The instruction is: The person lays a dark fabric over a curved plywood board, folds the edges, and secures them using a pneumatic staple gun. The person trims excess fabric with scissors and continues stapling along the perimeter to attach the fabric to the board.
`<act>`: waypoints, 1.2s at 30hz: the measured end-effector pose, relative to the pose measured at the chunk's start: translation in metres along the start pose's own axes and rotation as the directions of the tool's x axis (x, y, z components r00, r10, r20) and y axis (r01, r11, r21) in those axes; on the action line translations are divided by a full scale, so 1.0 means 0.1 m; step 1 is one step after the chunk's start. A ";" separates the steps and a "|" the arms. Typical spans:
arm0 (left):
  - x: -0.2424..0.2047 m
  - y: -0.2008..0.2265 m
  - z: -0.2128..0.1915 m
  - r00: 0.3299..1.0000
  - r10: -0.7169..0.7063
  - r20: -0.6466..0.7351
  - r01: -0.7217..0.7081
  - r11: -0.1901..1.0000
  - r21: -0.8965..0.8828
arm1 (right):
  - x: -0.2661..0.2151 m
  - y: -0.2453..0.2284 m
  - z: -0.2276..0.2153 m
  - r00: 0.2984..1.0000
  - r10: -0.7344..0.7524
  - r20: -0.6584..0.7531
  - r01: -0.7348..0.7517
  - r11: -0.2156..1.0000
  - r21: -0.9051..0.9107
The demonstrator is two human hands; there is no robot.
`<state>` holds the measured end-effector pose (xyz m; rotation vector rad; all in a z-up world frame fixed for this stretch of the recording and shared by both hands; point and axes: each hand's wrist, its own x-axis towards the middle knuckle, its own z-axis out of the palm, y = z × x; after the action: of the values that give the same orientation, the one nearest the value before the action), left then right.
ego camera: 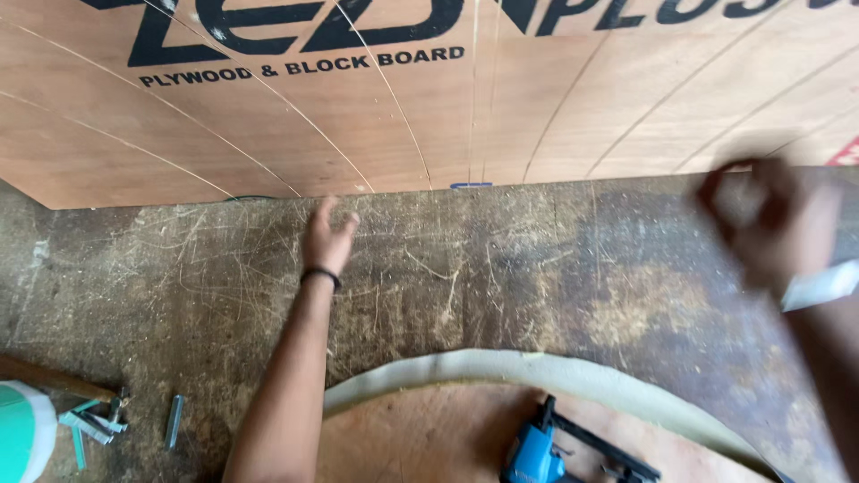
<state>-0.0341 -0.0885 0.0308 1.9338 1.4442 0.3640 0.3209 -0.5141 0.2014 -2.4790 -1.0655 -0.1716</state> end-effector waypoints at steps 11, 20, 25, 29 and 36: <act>-2.46 -0.13 0.33 0.830 0.282 0.480 -0.484 0.792 0.372 | -4.11 -0.43 0.41 0.860 0.145 0.490 -0.163 0.987 -0.008; -2.17 0.02 0.79 0.809 0.291 0.510 -0.442 0.874 0.203 | -3.39 -1.08 0.34 0.812 0.059 0.580 -0.095 0.995 0.033; -2.23 -0.07 0.74 0.913 0.321 0.252 -0.337 0.941 0.021 | -3.46 -1.06 -0.18 0.825 0.094 0.557 -0.218 0.963 0.160; -2.20 0.54 0.23 0.926 0.359 0.114 -0.353 0.933 -0.072 | -3.85 -0.92 -0.59 0.825 0.180 0.535 -0.330 0.923 0.198; -2.66 1.82 -0.61 0.759 0.650 -0.034 -0.642 0.738 -0.208 | -4.11 -0.35 -0.53 0.874 0.264 0.409 -0.297 0.955 0.019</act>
<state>-0.0280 -0.3394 0.2424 2.1995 0.6144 0.7534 0.0129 -0.7876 0.1472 -2.6196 -0.8192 0.4843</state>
